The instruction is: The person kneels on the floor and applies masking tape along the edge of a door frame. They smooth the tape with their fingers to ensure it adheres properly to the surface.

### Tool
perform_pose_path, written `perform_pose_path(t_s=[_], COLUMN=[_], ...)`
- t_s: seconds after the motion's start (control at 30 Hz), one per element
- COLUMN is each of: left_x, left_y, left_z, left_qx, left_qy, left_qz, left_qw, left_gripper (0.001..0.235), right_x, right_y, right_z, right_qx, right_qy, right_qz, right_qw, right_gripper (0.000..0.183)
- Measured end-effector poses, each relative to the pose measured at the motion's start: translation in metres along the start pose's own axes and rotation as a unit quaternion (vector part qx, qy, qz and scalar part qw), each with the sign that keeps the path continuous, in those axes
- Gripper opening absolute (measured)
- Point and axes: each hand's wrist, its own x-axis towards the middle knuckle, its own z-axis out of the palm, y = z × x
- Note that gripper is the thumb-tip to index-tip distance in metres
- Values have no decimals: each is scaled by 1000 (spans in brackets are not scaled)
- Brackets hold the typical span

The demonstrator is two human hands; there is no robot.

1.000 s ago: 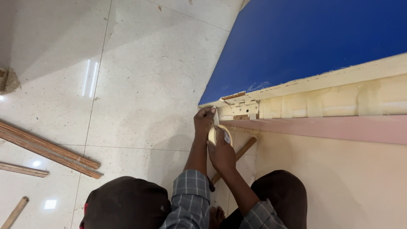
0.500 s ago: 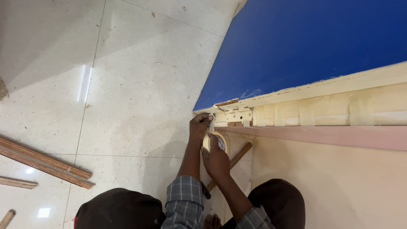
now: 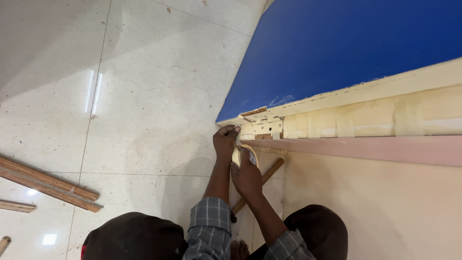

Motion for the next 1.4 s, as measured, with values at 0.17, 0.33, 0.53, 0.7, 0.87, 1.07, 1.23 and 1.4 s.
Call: perform_pose_path(t_s=[0.17, 0.33, 0.53, 0.7, 0.87, 1.07, 1.23, 1.4], left_x=[-1, 0, -16, -11, -9, -14, -18, -26], left_y=[7, 14, 10, 6, 17, 32, 41, 49], left_z=[-4, -9, -21, -35, -30, -32, -37, -43], left_qx=[93, 175, 42, 174, 200, 191, 148, 149], left_qy=[74, 23, -128, -183, -158, -177, -216, -265], left_qz=[53, 31, 154, 164, 238, 226, 78, 86], left_qw=[991, 984, 979, 954, 937, 939, 962, 949], left_gripper=[51, 41, 35, 57, 55, 41, 47, 65], right_x=[-3, -3, -1, -4, -1, -1, 4, 9], right_y=[2, 0, 3, 7, 2, -1, -17, -25], right_z=[2, 3, 0, 4, 5, 1, -15, -31], right_qx=[15, 20, 14, 17, 20, 29, 42, 140], right_qy=[-2, -11, -7, -4, 0, 38, 1, -81], right_qz=[-27, -5, -15, -21, 3, -10, 86, 159], right_qw=[1000, 1000, 1000, 1000, 1000, 999, 995, 974], right_gripper=[58, 62, 61, 62, 62, 62, 59, 60])
